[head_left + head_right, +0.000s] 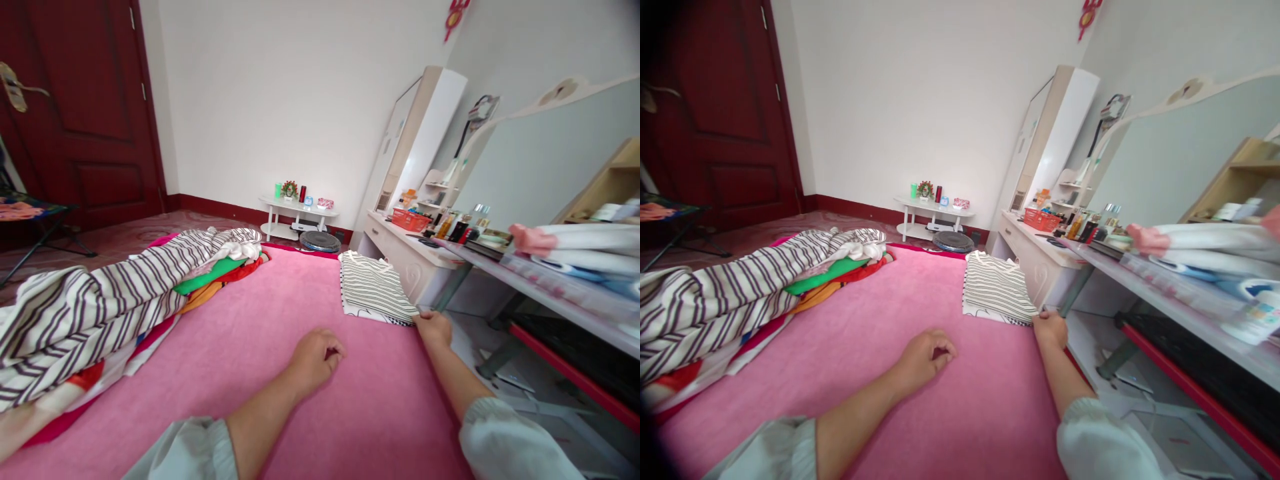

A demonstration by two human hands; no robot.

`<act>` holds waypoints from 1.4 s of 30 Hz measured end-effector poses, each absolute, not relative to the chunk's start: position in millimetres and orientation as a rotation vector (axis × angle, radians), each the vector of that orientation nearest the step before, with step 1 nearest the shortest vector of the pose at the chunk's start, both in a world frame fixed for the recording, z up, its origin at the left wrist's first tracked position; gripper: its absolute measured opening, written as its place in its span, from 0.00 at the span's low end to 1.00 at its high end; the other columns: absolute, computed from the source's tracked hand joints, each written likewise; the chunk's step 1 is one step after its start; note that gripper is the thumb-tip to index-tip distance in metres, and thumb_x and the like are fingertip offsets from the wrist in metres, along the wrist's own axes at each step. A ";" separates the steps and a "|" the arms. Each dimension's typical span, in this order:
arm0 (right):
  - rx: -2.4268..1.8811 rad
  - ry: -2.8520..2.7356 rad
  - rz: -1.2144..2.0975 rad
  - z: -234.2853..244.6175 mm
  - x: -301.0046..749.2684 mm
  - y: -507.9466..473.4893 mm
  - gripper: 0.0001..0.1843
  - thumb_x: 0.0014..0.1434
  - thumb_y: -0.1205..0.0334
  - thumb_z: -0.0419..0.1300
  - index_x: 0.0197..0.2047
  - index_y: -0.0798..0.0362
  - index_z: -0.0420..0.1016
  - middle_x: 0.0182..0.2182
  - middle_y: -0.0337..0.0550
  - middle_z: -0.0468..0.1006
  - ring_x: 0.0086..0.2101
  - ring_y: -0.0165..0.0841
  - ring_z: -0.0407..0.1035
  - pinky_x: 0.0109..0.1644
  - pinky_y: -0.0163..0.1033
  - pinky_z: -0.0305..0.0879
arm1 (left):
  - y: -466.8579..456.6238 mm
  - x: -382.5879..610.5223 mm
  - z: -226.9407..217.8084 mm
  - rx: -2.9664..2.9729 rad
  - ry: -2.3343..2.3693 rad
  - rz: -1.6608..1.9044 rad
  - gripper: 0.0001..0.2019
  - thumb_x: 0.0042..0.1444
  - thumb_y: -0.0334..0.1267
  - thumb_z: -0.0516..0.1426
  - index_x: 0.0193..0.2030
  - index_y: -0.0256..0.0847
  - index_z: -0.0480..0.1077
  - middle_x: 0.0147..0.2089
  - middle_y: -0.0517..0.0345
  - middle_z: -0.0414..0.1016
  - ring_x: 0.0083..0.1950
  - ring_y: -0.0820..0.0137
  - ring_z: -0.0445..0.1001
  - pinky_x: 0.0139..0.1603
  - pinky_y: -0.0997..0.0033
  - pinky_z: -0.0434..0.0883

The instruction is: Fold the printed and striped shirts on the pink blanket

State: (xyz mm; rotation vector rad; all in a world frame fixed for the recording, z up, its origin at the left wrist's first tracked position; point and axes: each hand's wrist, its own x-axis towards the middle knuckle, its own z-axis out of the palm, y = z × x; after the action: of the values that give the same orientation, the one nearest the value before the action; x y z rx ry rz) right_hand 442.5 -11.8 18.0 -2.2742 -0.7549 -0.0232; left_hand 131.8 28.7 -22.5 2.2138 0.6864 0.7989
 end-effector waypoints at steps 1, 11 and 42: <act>-2.308 -0.739 -0.130 14.7 437.2 -9.6 0.15 0.49 0.65 0.57 0.42 0.54 0.74 0.41 0.59 0.75 0.49 0.53 0.67 0.48 0.51 0.62 | 29.1 132.2 -22.3 2.219 0.692 0.799 0.10 0.49 0.27 0.55 0.33 0.40 0.77 0.36 0.57 0.77 0.40 0.68 0.72 0.41 0.72 0.66; -1.986 -1.747 -0.403 0.4 349.9 48.1 0.10 0.53 0.63 0.57 0.40 0.50 0.74 0.39 0.43 0.73 0.42 0.36 0.65 0.45 0.37 0.57 | 31.6 134.3 -29.1 2.209 0.688 0.822 0.11 0.47 0.25 0.55 0.33 0.41 0.77 0.35 0.59 0.76 0.38 0.69 0.71 0.41 0.73 0.66; -2.456 -1.318 -0.201 -22.7 256.1 3.4 0.22 0.62 0.56 0.49 0.57 0.49 0.68 0.63 0.52 0.58 0.59 0.44 0.55 0.58 0.49 0.52 | -3.4 110.2 -25.2 2.634 0.674 0.772 0.10 0.55 0.35 0.54 0.44 0.41 0.70 0.49 0.52 0.70 0.52 0.62 0.65 0.56 0.62 0.62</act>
State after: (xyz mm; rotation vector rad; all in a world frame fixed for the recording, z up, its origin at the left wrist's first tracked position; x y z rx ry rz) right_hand 256.1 3.4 -22.7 -2.4561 -1.3183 -0.2010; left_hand 110.2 -3.4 -25.2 2.6344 0.6743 0.7715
